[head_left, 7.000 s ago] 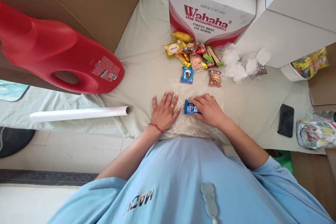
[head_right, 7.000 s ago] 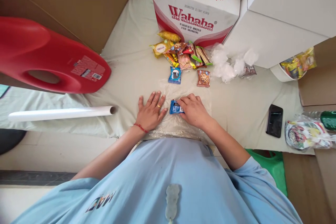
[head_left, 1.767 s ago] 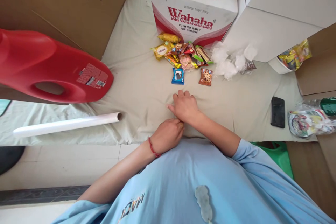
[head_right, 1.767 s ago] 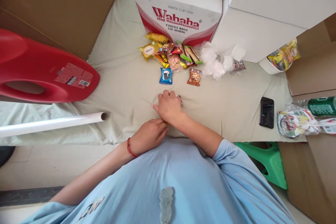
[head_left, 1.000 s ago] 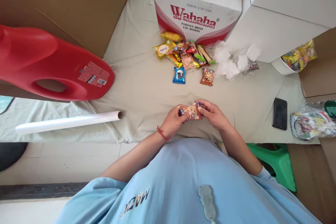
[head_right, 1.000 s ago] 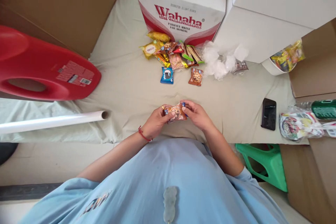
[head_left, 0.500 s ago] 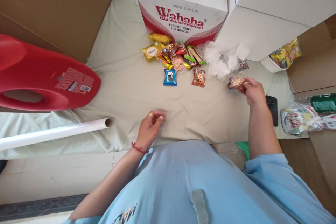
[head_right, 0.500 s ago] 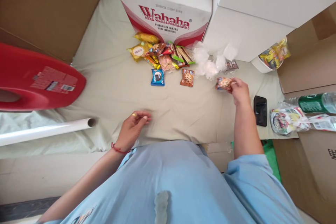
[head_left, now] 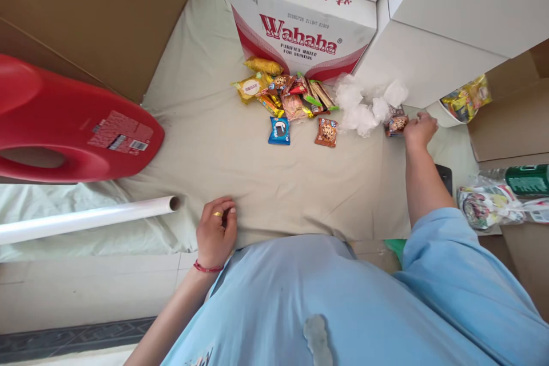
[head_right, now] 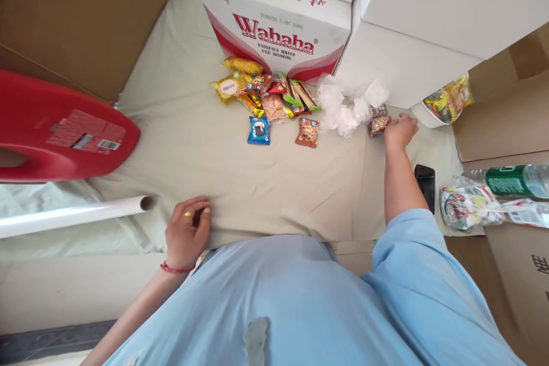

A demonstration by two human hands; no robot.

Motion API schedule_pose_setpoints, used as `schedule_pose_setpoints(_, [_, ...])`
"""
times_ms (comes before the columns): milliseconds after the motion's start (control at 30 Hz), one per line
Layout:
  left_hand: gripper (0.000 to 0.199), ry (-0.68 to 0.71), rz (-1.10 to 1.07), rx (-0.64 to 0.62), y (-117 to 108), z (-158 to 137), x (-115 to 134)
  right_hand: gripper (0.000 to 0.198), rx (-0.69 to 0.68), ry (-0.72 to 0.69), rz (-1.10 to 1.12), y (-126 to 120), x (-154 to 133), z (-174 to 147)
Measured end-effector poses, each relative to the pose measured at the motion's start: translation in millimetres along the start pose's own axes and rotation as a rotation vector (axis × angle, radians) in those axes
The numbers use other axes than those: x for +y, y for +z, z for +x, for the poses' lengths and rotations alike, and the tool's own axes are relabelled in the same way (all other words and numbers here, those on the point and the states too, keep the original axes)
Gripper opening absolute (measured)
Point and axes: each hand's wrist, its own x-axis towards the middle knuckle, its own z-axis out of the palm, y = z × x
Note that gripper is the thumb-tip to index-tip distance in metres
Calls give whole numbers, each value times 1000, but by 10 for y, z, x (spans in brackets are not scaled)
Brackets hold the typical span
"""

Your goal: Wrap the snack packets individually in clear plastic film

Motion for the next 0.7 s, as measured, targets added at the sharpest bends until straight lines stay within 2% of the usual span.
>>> schedule_pose_setpoints(67, [20,57,15,18,27,-21,-46,50,237,121,-42,-67,-150,-45])
schedule_pose_setpoints(100, [19,78,18,24,39,-29,-65,44,317,150,-42,-92,-267,-81])
schedule_pose_setpoints(133, [18,92,17,27,48,-34,-81,39,335,131,-31,-106,-409,-122])
schedule_pose_setpoints(200, [17,101,8,28,60,-38,-102,32,225,-21,-2,-90,-739,-208])
schedule_pose_setpoints(300, [16,107,-1,17,60,-33,-109,32,-34,-275,-36,44,-1199,-287])
schedule_pose_setpoints(367, [16,110,-11,9,48,-34,-91,39,-181,-364,-74,165,-1395,-280])
schedule_pose_setpoints(433, [16,102,-43,3,22,-46,-53,38,-264,-375,-100,257,-1488,-231])
schedule_pose_setpoints(500, [15,73,-93,7,-13,-68,2,26,-270,-341,-83,277,-1518,-177])
schedule_pose_setpoints(567, [15,16,-158,18,-43,-83,74,17,-214,-305,-11,216,-1543,-169])
schedule_pose_setpoints(633, [17,-88,-257,2,-55,-69,171,17,-134,-248,105,106,-1614,-253])
schedule_pose_setpoints(700, [23,-235,-423,-74,-41,-8,310,19,-70,-145,260,8,-1753,-451])
